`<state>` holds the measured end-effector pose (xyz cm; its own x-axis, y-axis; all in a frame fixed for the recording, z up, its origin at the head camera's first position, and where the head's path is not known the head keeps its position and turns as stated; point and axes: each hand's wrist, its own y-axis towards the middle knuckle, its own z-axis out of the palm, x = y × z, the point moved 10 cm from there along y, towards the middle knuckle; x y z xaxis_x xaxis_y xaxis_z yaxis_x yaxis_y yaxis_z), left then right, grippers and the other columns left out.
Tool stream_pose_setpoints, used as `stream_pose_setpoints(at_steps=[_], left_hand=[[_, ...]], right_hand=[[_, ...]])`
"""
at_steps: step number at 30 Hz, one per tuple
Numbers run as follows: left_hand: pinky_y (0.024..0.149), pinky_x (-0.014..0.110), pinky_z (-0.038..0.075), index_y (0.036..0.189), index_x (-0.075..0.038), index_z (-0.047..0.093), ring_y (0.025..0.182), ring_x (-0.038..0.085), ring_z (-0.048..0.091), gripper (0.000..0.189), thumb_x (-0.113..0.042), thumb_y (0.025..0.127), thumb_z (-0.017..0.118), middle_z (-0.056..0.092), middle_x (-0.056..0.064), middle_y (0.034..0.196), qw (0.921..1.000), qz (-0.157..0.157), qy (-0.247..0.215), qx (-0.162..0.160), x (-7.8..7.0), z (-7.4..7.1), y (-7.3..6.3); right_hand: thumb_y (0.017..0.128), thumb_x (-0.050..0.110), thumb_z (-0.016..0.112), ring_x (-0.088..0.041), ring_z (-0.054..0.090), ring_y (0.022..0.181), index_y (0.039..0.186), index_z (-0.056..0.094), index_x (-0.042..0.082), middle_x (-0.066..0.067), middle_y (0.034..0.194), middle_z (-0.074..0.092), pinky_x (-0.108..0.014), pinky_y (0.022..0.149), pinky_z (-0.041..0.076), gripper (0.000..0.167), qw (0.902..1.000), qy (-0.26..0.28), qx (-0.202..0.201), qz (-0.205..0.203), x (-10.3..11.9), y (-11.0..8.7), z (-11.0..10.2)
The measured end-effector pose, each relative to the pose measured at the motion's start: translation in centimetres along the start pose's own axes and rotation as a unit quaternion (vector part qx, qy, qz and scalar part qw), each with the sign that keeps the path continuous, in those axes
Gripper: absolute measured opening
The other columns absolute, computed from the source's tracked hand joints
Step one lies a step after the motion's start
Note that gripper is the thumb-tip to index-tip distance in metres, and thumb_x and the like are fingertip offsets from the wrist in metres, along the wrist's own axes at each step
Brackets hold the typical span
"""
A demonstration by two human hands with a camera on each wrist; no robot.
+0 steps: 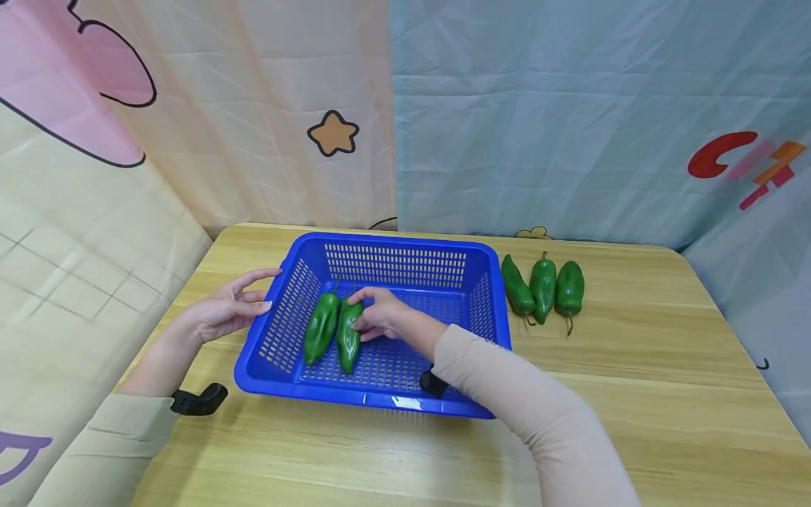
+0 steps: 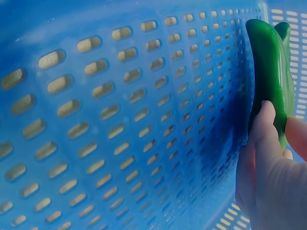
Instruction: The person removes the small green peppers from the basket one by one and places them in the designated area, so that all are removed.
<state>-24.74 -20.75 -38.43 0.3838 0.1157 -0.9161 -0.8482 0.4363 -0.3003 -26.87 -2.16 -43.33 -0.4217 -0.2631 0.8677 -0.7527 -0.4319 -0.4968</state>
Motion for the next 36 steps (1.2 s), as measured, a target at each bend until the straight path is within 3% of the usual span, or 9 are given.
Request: stream_pose_setpoints(at_steps=[18, 36], left_hand=[[0.074, 0.031, 0.054, 0.135, -0.014, 0.029, 0.083, 0.021, 0.065, 0.057, 0.01, 0.089, 0.051, 0.063, 0.011, 0.097, 1.0, 0.0, 0.003, 0.007, -0.1, 0.1, 0.0], [0.075, 0.032, 0.055, 0.135, -0.013, 0.029, 0.084, 0.022, 0.065, 0.058, 0.011, 0.089, 0.052, 0.063, 0.012, 0.099, 0.9999, 0.002, -0.006, 0.012, -0.1, 0.2, 0.0]], right_hand=[[0.08, -0.021, 0.053, -0.023, 0.062, 0.073, 0.125, 0.049, 0.002, -0.016, 0.097, 0.054, -0.036, 0.068, 0.056, 0.05, 0.9995, 0.014, 0.02, -0.018, 1.7, -1.3, -1.0], [0.081, -0.02, 0.052, -0.022, 0.06, 0.078, 0.127, 0.047, 0.001, -0.019, 0.104, 0.049, -0.039, 0.074, 0.055, 0.05, 0.9975, 0.026, 0.042, -0.05, 4.1, -3.7, -1.2]])
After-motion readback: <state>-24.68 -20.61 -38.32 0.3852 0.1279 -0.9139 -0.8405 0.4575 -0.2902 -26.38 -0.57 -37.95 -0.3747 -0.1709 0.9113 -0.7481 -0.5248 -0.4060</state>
